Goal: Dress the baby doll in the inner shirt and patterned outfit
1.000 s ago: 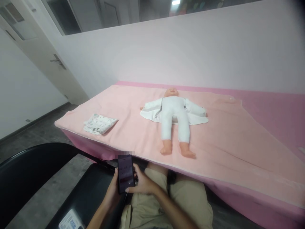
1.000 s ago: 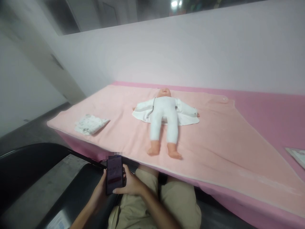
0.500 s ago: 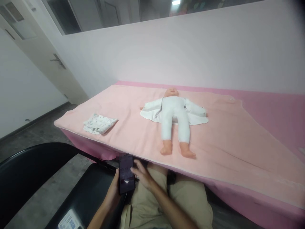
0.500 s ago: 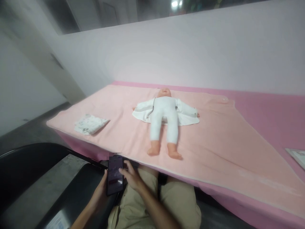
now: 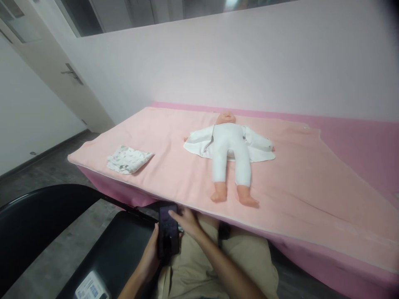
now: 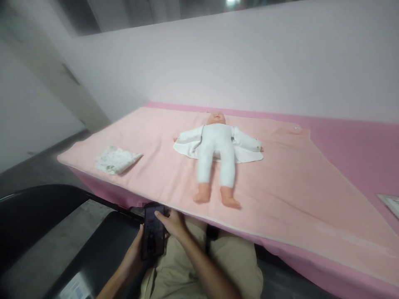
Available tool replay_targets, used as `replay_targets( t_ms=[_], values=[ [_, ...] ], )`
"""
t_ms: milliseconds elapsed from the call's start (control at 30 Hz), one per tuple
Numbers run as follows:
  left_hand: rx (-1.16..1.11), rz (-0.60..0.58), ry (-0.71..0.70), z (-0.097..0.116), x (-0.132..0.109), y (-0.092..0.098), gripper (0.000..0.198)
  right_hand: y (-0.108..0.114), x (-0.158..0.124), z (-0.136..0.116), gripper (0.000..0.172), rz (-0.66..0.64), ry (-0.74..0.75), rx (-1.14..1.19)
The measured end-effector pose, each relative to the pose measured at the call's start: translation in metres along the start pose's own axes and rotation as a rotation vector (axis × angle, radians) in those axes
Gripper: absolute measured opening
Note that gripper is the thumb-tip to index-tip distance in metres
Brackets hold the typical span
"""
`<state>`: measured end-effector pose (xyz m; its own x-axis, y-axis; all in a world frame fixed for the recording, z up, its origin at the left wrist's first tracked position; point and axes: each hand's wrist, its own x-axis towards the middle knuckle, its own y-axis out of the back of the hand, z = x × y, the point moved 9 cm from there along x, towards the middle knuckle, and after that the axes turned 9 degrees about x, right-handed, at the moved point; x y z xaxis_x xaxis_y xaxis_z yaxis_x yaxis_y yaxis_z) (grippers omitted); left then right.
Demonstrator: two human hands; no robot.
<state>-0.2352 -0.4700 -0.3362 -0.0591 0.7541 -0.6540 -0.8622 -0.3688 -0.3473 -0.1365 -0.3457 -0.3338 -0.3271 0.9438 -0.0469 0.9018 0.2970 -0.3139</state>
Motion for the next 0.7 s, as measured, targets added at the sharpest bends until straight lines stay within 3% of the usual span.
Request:
replay_targets(
  t_ms=[133,267,533,600,700],
  values=[
    [-0.032,0.061,0.009,0.006,0.0,0.004,0.063,-0.009,-0.013,0.003,0.055,-0.104,-0.065,0.046],
    [-0.068,0.085,0.023,0.011,0.0,0.005,0.065,-0.015,-0.022,-0.007,0.048,-0.214,-0.06,0.079],
    [-0.083,0.063,-0.014,0.015,0.003,0.0,0.065,-0.015,-0.024,-0.01,0.055,-0.222,0.026,0.01],
    [-0.085,0.074,-0.028,0.016,0.004,0.0,0.063,-0.014,-0.024,-0.005,0.063,-0.203,0.014,-0.023],
    [-0.074,0.098,-0.05,0.02,0.005,0.002,0.06,-0.013,-0.028,-0.002,0.089,-0.208,-0.02,-0.049]
  ],
)
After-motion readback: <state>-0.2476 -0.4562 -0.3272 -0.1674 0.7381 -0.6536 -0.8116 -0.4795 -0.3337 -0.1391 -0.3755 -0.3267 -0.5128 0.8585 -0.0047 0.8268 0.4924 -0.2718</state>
